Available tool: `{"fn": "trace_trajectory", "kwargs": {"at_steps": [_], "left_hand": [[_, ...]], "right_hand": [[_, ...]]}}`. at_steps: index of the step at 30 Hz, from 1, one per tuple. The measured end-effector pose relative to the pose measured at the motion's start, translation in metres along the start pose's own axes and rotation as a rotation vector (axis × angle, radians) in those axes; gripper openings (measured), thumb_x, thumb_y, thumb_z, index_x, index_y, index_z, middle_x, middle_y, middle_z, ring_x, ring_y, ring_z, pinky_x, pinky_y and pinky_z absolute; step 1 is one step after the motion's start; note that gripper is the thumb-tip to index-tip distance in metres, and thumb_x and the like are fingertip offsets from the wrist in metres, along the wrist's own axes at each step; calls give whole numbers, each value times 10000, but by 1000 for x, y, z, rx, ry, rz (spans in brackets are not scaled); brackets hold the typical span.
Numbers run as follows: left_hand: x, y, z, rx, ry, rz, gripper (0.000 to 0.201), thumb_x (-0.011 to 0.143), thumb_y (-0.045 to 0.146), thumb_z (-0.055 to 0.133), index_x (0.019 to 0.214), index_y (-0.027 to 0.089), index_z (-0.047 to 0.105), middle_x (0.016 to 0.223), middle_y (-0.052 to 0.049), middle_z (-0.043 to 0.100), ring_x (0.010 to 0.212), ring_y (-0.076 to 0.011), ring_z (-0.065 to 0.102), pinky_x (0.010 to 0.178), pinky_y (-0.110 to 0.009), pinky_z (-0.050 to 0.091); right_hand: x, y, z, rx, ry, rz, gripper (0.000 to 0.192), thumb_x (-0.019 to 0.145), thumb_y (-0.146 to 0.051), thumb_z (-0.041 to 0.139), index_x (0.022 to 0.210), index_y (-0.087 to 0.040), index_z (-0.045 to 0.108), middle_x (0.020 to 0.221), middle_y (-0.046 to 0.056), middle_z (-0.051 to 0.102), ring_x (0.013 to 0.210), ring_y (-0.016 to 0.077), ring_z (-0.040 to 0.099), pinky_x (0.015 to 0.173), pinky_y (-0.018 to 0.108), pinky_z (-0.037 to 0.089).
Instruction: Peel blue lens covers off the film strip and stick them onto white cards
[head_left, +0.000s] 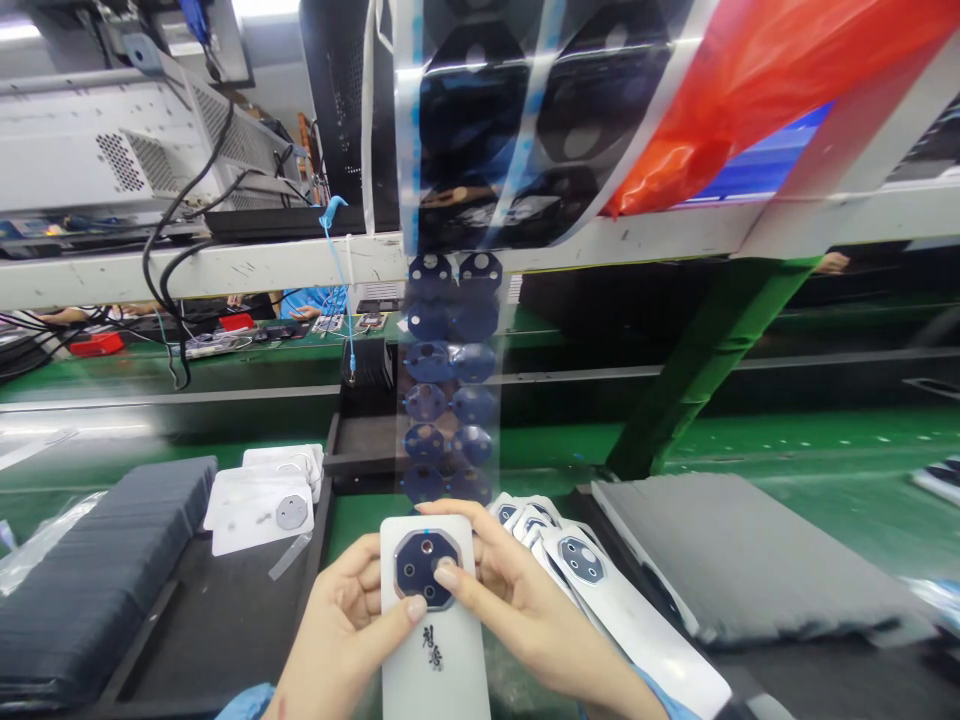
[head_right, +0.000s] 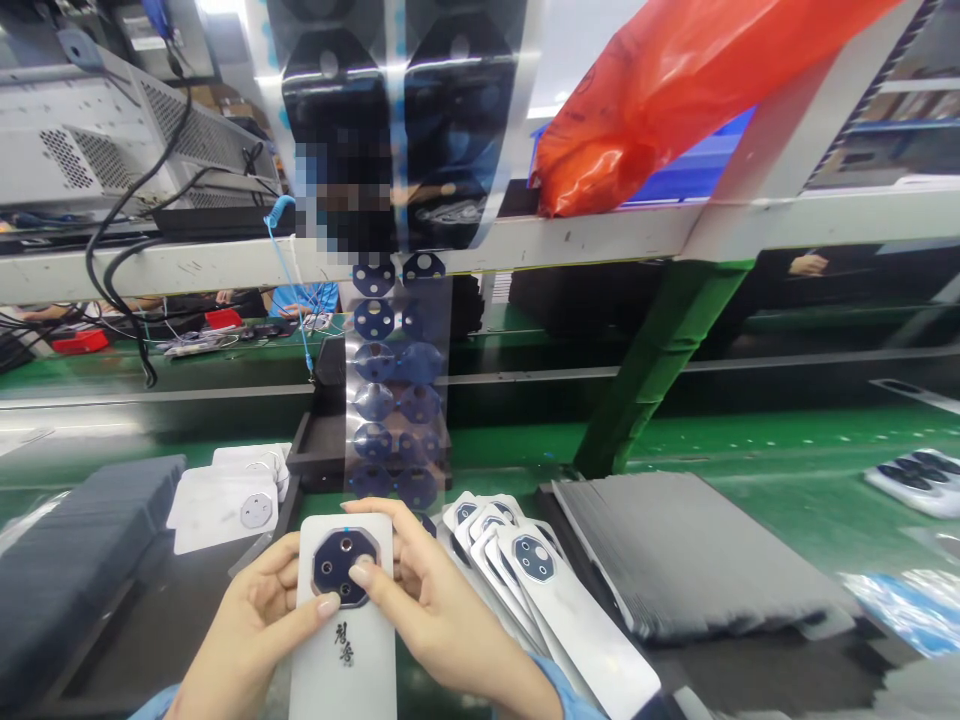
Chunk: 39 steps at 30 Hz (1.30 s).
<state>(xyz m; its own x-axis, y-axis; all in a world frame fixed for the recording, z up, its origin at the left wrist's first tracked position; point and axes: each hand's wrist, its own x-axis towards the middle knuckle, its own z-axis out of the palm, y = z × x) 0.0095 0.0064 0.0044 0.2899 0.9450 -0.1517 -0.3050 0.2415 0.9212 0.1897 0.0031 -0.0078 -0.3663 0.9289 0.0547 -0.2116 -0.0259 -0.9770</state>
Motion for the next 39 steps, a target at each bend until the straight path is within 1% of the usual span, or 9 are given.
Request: {"fn": "trace_trajectory", "kwargs": {"at_steps": [5, 8, 12, 19, 25, 29, 34, 37, 39], "left_hand": [[-1, -4, -3, 20, -19, -12, 442, 713, 353, 917, 1066, 173, 719, 937, -102, 836, 836, -256, 796, 702, -280, 628], [-3, -10, -5, 52, -86, -7, 447, 783, 408, 860, 1136, 182, 706, 998, -121, 830, 922, -278, 789, 739, -291, 623], [-6, -16, -6, 186, -96, 11, 510, 830, 485, 797, 1221, 181, 677, 1073, -140, 815, 992, -292, 773, 755, -286, 618], [-5, -12, -6, 345, -36, 70, 531, 832, 545, 762, 1217, 187, 692, 1031, -110, 826, 856, -247, 787, 787, -284, 624], [-5, -18, -4, 390, -10, 117, 541, 841, 579, 731, 1210, 186, 693, 1032, -101, 828, 860, -242, 784, 755, -259, 619], [-5, -16, -4, 350, -34, 68, 544, 831, 566, 750, 1212, 182, 690, 1036, -105, 825, 841, -232, 781, 733, -244, 610], [-2, -11, -7, 235, -59, -19, 581, 787, 519, 815, 1225, 165, 669, 1010, -133, 823, 880, -274, 782, 732, -292, 625], [4, -10, -9, 195, -68, -40, 578, 763, 505, 842, 1192, 156, 671, 985, -142, 827, 910, -293, 785, 719, -293, 625], [10, -11, -10, 177, -31, 0, 567, 754, 490, 853, 1177, 163, 662, 991, -136, 830, 931, -289, 785, 755, -296, 626]], "right_hand": [[0, -4, 4, -125, 72, -15, 459, 855, -277, 750, 1269, -294, 553, 1093, 7, 703, 975, 181, 673, 839, 298, 505], [3, -4, 13, -160, 214, 1, 334, 782, -269, 776, 1061, -255, 592, 918, -25, 675, 800, 155, 637, 709, 263, 486], [8, 6, 21, -174, 357, -23, 295, 752, -304, 778, 881, -244, 520, 705, -77, 556, 625, 116, 498, 591, 240, 409], [8, 18, 20, 18, 252, -58, 306, 852, -428, 730, 950, -247, 504, 778, -58, 567, 680, 117, 502, 626, 235, 407], [10, 18, 21, 100, 307, -58, 394, 797, -516, 792, 893, -239, 530, 746, -64, 560, 669, 113, 504, 633, 232, 414], [9, 21, 21, 178, 296, -68, 358, 855, -534, 746, 915, -233, 562, 742, -56, 587, 655, 105, 521, 619, 221, 418], [8, 19, 18, 191, 274, -102, 274, 929, -495, 675, 950, -228, 615, 730, -49, 596, 635, 98, 508, 617, 220, 418], [7, 16, 16, 131, 272, -42, 278, 960, -484, 612, 1091, -240, 604, 804, -20, 641, 704, 135, 588, 693, 267, 481], [6, 19, 16, 9, 306, -41, 367, 997, -446, 537, 1314, -265, 498, 1013, 38, 688, 874, 188, 666, 829, 347, 531]]}}
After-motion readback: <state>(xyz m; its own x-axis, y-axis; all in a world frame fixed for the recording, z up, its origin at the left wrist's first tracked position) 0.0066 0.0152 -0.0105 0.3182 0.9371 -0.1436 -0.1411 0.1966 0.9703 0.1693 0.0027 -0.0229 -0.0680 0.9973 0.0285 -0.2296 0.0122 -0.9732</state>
